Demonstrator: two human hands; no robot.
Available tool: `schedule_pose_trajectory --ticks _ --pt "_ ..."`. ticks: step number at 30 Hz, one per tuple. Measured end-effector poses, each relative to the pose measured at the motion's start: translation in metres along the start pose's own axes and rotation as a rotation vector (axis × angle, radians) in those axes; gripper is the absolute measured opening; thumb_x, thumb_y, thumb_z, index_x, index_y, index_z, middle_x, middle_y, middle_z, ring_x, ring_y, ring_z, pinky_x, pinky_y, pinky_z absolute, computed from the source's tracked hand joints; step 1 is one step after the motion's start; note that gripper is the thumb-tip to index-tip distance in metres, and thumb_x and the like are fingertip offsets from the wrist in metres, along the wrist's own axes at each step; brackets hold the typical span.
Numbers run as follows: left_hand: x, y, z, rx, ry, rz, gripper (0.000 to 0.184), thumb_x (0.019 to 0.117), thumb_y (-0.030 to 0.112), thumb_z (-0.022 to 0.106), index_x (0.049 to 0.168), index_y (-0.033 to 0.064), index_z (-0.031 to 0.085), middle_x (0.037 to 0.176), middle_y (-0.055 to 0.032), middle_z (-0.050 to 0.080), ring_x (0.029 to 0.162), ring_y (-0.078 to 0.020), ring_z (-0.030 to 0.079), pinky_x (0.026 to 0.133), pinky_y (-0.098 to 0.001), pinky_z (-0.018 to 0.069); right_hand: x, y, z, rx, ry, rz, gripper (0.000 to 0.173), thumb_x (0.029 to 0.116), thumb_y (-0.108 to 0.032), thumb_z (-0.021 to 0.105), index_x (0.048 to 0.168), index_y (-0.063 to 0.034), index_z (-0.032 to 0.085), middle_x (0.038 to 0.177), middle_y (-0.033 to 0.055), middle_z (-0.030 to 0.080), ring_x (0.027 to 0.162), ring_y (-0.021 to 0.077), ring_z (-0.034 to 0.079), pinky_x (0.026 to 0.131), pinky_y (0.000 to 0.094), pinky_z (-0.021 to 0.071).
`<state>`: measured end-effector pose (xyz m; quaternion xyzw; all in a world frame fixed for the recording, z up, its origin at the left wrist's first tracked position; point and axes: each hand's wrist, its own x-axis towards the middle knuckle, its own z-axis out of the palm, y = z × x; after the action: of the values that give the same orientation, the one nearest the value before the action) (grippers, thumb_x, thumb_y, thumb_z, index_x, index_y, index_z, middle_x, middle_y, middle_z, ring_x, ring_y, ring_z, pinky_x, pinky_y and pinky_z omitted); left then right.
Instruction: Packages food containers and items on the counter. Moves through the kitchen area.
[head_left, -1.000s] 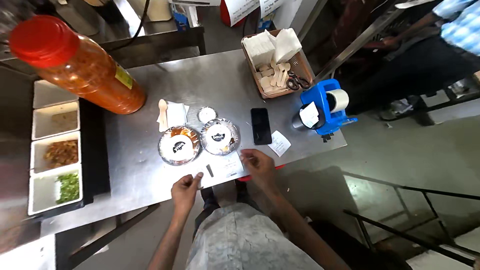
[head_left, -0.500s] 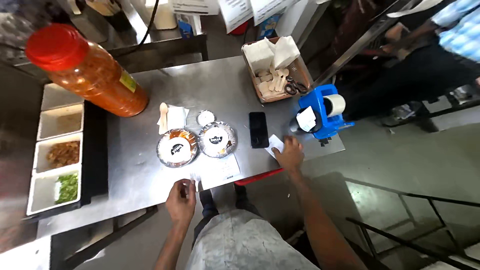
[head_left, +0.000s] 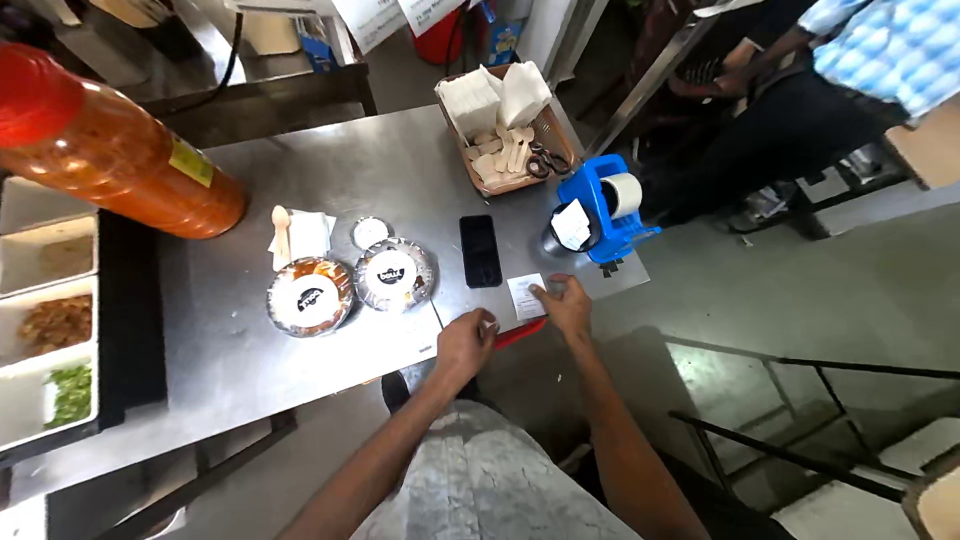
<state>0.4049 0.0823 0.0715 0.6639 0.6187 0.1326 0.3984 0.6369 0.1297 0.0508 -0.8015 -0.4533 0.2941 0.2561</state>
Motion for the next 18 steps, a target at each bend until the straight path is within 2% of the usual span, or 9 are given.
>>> schedule_pose_trajectory --ticks 2,5,7,9,10,12,13,15,18 --pt "0.023 0.008 0.012 -0.031 -0.003 -0.075 0.027 0.1013 0.036 0.062 0.116 0.0160 0.072 0.089 -0.0060 0.073 0.081 -0.0252 0.071 0.075 -0.0525 0.0580 0.001 -0.009 -0.034 0.069 0.155 -0.098 0.046 0.0944 -0.034 0.074 0.124 -0.0005 0.066 0.090 0.0179 0.070 0.075 0.0292 0.067 0.072 0.0514 0.0567" --pt "0.037 0.018 0.024 -0.143 0.045 -0.209 0.029 0.1023 0.039 0.060 0.111 0.0143 0.073 0.082 -0.0074 0.072 0.075 -0.0262 0.070 0.071 -0.0543 0.0571 0.029 -0.017 -0.103 -0.025 0.395 -0.239 0.042 0.1017 -0.037 0.061 0.120 0.0004 0.068 0.110 0.0221 0.067 0.097 0.0321 0.066 0.086 0.0492 0.0547" --pt "0.044 0.023 0.033 -0.214 0.076 -0.264 0.035 0.1027 0.044 0.058 0.108 0.0145 0.075 0.081 -0.0065 0.072 0.074 -0.0247 0.070 0.071 -0.0536 0.0573 0.069 -0.015 -0.135 -0.080 0.385 -0.232 0.052 0.1024 -0.045 0.056 0.132 -0.0032 0.064 0.130 0.0258 0.059 0.119 0.0386 0.058 0.101 0.0535 0.0477" --pt "0.054 0.028 0.042 -0.282 0.087 -0.319 0.045 0.1032 0.052 0.053 0.103 0.0141 0.077 0.080 -0.0063 0.072 0.074 -0.0247 0.070 0.071 -0.0543 0.0573 0.110 -0.009 -0.146 -0.027 0.226 -0.127 0.061 0.1016 -0.054 0.054 0.139 -0.0062 0.060 0.140 0.0236 0.057 0.130 0.0362 0.054 0.109 0.0549 0.0442" --pt "0.059 0.030 0.045 -0.313 0.081 -0.352 0.051 0.1029 0.057 0.050 0.101 0.0135 0.077 0.080 -0.0072 0.072 0.075 -0.0260 0.071 0.072 -0.0560 0.0573 0.126 -0.006 -0.146 0.023 0.148 -0.059 0.061 0.1003 -0.056 0.056 0.135 -0.0068 0.062 0.135 0.0203 0.061 0.126 0.0323 0.058 0.105 0.0550 0.0465" --pt "0.068 0.034 0.047 -0.376 0.070 -0.400 0.059 0.1017 0.062 0.047 0.095 0.0118 0.077 0.080 -0.0095 0.072 0.076 -0.0289 0.070 0.072 -0.0589 0.0557 0.148 -0.006 -0.146 0.061 0.048 0.059 0.059 0.0967 -0.056 0.063 0.122 -0.0038 0.069 0.120 0.0202 0.066 0.110 0.0327 0.063 0.092 0.0596 0.0493" --pt "0.071 0.034 0.048 -0.402 0.074 -0.415 0.060 0.1010 0.063 0.048 0.091 0.0115 0.076 0.077 -0.0096 0.071 0.074 -0.0289 0.069 0.070 -0.0587 0.0547 0.156 -0.006 -0.147 0.052 0.006 0.092 0.058 0.0960 -0.055 0.065 0.119 -0.0024 0.070 0.118 0.0207 0.067 0.108 0.0334 0.063 0.091 0.0602 0.0491" --pt "0.077 0.032 0.049 -0.432 0.069 -0.429 0.060 0.0994 0.063 0.052 0.085 0.0108 0.076 0.074 -0.0095 0.069 0.072 -0.0280 0.068 0.069 -0.0575 0.0541 0.164 -0.008 -0.153 0.025 -0.093 0.146 0.056 0.0955 -0.054 0.066 0.118 -0.0031 0.070 0.122 0.0194 0.066 0.112 0.0333 0.061 0.093 0.0615 0.0476" --pt "0.083 0.033 0.049 -0.466 0.052 -0.453 0.055 0.0968 0.060 0.060 0.082 0.0106 0.076 0.072 -0.0072 0.070 0.070 -0.0245 0.067 0.068 -0.0539 0.0537 0.175 -0.009 -0.156 0.035 -0.171 0.182 0.043 0.0931 -0.048 0.071 0.112 -0.0095 0.074 0.120 0.0107 0.069 0.112 0.0274 0.061 0.091 0.0587 0.0477"
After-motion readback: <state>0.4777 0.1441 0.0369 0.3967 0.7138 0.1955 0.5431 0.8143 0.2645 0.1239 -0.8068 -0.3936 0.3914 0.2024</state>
